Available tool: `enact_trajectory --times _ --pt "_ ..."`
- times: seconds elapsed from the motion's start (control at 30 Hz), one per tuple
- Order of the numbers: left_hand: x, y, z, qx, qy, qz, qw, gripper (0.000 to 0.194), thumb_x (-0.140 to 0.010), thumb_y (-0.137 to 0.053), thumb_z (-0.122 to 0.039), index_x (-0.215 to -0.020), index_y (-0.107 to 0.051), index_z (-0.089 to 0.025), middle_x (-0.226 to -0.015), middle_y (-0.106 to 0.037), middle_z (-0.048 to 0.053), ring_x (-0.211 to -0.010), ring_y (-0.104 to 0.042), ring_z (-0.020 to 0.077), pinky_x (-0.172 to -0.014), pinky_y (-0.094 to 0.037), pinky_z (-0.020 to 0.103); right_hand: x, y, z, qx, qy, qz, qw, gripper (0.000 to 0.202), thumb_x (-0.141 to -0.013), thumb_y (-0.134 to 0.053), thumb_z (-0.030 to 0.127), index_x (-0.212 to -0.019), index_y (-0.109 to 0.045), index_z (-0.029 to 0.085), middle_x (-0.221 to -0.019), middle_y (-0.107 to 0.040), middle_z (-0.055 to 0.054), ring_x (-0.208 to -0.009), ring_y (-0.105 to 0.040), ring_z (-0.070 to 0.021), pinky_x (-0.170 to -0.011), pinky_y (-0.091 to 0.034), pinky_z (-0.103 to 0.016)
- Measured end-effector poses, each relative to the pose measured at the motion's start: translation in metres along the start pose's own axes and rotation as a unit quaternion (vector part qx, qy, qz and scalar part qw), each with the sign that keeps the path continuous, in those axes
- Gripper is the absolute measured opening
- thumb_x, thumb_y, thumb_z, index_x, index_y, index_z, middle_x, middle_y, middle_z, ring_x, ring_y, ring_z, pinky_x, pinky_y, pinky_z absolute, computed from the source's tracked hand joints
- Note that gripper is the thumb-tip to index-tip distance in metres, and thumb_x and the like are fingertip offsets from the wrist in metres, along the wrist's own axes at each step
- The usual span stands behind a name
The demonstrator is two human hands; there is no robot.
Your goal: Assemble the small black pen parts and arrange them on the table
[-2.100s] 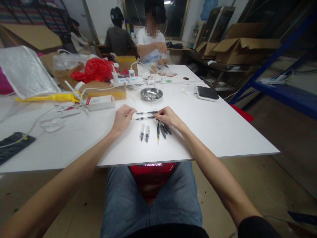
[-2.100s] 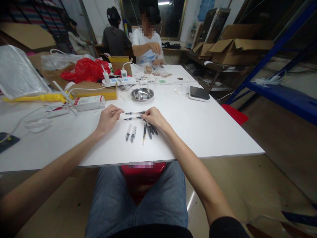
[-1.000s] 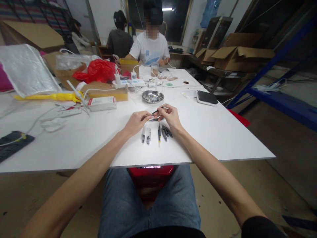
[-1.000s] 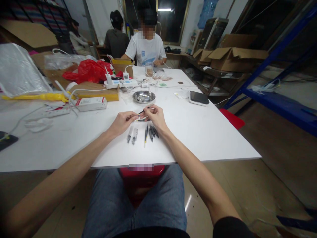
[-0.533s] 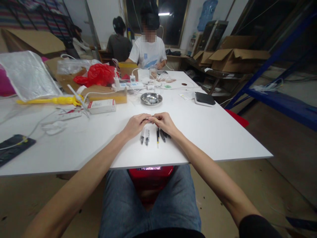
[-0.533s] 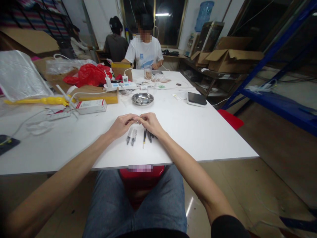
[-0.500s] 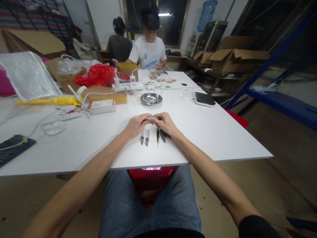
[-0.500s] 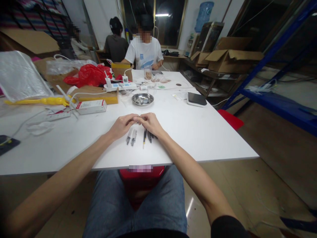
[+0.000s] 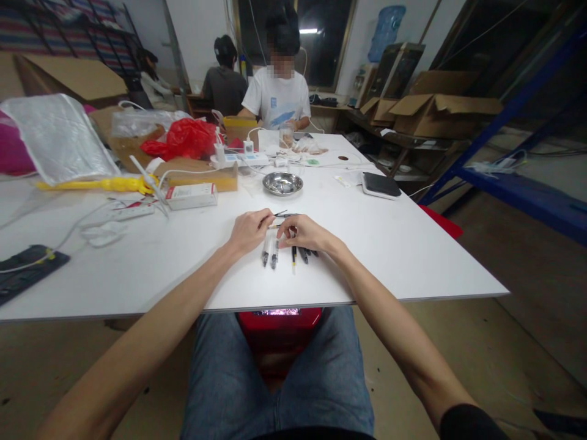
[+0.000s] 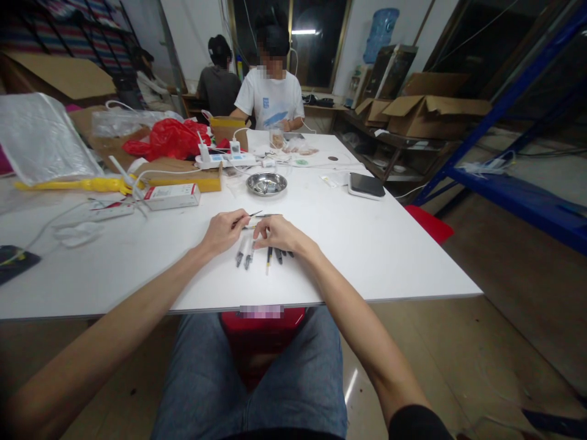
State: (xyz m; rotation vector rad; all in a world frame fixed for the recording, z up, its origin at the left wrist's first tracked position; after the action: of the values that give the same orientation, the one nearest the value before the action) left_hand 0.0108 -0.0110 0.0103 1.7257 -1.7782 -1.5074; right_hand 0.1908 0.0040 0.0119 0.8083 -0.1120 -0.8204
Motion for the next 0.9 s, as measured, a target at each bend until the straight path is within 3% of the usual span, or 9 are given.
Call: enact_trajectory --times 0.27,0.43,0.77,0.9 --pt "0.000 -0.003 -0.004 -0.007 -0.006 0.023 1.000 0.028 -0.099 -0.046 -0.035 -0.084 -0.066 -0.022 -0.070 -0.068 0.003 -0.063 -0.059 0.0191 -0.062 -0.034 0.030 -0.005 -0.007 -0.001 0.047 0.025 -0.010 0.999 0.015 -0.077 -0.074 0.001 -0.086 -0.076 0.013 -0.081 -0.064 -0.001 -0.072 -0.052 -0.0118 -0.074 -0.039 -0.025" --pt "-0.001 -0.005 -0.003 0.001 -0.007 0.029 1.000 0.029 -0.100 -0.044 -0.034 -0.084 -0.064 -0.022 -0.070 -0.066 0.003 -0.063 -0.058 0.0188 -0.064 -0.035 0.030 -0.005 -0.008 0.005 0.033 0.059 -0.006 0.998 0.016 -0.080 -0.071 0.000 -0.085 -0.076 0.014 -0.089 -0.068 -0.005 -0.080 -0.057 -0.0148 -0.079 -0.043 -0.027" --pt "-0.001 -0.006 -0.004 -0.013 -0.007 0.033 0.999 0.028 -0.099 -0.044 -0.033 -0.082 -0.064 -0.022 -0.069 -0.066 0.003 -0.063 -0.058 0.0195 -0.063 -0.034 0.031 -0.006 -0.013 0.001 0.037 0.051 0.007 0.998 0.014 -0.081 -0.070 0.002 -0.078 -0.074 0.015 -0.084 -0.068 -0.004 -0.083 -0.060 -0.0180 -0.083 -0.046 -0.031" --pt "-0.002 -0.005 -0.003 -0.012 -0.014 0.025 1.000 0.028 -0.099 -0.045 -0.034 -0.081 -0.063 -0.022 -0.068 -0.065 0.003 -0.062 -0.057 0.0189 -0.062 -0.033 0.030 -0.004 -0.008 0.000 0.055 0.051 -0.018 0.997 0.015 -0.079 -0.065 0.002 -0.076 -0.070 0.015 -0.085 -0.066 -0.005 -0.085 -0.058 -0.0188 -0.086 -0.044 -0.032"
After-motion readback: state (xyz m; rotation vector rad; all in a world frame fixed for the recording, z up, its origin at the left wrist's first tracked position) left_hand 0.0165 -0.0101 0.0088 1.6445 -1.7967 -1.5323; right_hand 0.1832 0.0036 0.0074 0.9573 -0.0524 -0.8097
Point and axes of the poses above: each hand's wrist, its own x-axis away from the middle knuckle, its own y-axis out of the back of the hand, z = x × y, the point moved 3 cm from there along -x, towards the middle knuckle
